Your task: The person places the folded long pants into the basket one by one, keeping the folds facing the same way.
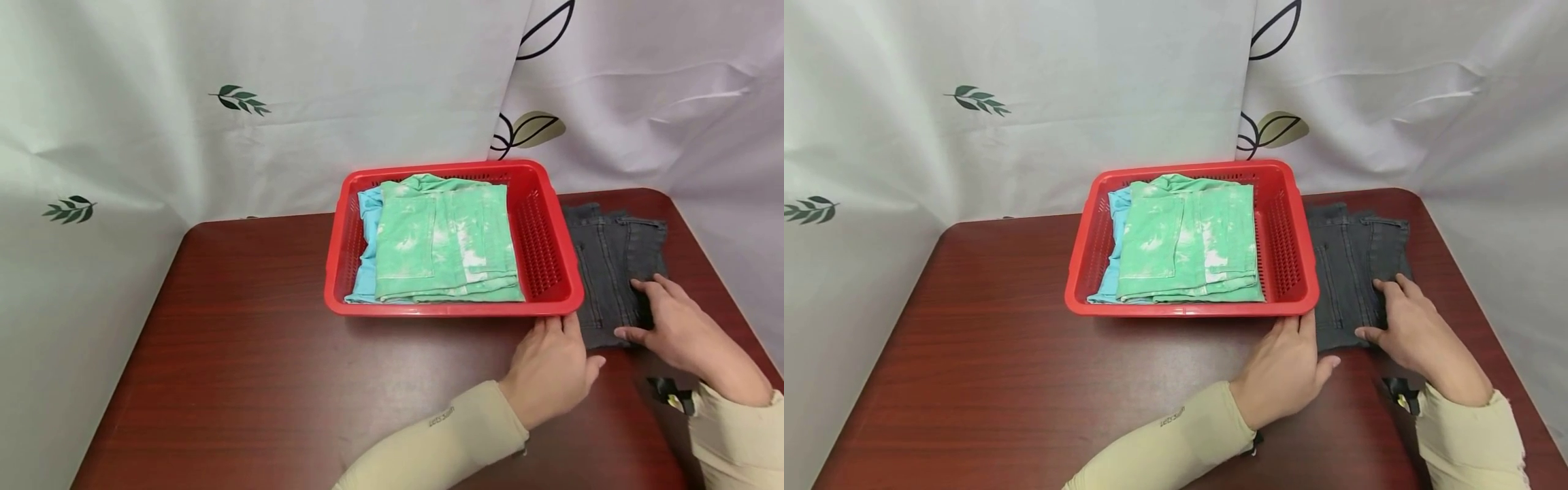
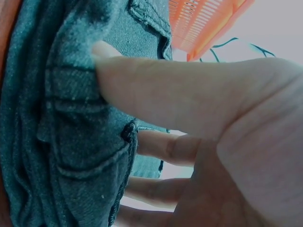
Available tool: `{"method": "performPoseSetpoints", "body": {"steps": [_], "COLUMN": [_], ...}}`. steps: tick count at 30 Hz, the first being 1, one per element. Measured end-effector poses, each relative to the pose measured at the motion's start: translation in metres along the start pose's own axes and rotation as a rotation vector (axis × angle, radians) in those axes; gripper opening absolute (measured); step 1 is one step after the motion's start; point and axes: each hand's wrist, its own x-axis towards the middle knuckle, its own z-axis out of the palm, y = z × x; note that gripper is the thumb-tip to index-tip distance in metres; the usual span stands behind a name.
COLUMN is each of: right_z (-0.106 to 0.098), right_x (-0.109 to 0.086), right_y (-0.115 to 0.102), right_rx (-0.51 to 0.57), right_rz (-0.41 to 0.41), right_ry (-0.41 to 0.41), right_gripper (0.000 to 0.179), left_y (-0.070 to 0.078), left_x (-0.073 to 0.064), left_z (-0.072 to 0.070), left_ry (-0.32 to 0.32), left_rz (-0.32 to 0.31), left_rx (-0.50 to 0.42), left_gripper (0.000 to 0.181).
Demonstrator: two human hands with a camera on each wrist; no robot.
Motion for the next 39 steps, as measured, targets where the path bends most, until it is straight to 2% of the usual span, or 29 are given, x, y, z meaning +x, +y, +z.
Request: {"method": "performPoseSetpoints", "body": {"steps": [6, 13, 15, 21, 25, 27, 30, 34, 39], "right_z": [0.002, 0.005, 0.005, 0.005, 0.001, -0.002, -0.006, -0.008, -0.010], "right_x": [-0.004, -0.005, -0.005, -0.003, 0.000, 0.003, 0.007, 0.013, 0.021], "right_y": [0.001, 0.000, 0.000, 0.003, 0.007, 0.009, 0.011, 0.015, 0.026], "right_rx": [-0.009, -0.021, -0.019, 0.015, 0.055, 0.076, 0.107, 0.138, 0.131], "right_rz": [-0.005, 0.021, 0.016, 0.021, 0.022, 0.022, 0.080, 0.174, 0.202], "right_ry": [-0.002, 0.024, 0.029, 0.059, 0.097, 0.086, 0.057, 0.056, 0.033], "right_gripper": [0.092, 0.090, 0.089, 0.091, 0.102, 0.110, 0.116, 0.106, 0.098], "left_y": [0.006, 0.017, 0.018, 0.017, 0.018, 0.018, 0.018, 0.018, 0.017], "left_x": [0.008, 0.016, 0.017, 0.019, 0.022, 0.023, 0.024, 0.024, 0.023], "left_z": [0.005, 0.009, 0.010, 0.013, 0.014, 0.015, 0.017, 0.020, 0.022], "left_ry": [-0.014, -0.096, -0.085, -0.009, -0.002, -0.001, 0.015, 0.030, 0.028], "left_rz": [-0.077, -0.189, -0.201, -0.195, -0.204, -0.208, -0.204, -0.188, -0.177], "left_rx": [0.027, 0.076, 0.092, 0.111, 0.106, 0.117, 0.140, 0.154, 0.140], "left_gripper": [0.068, 0.071, 0.071, 0.052, 0.040, 0.038, 0.037, 0.037, 0.037]}}
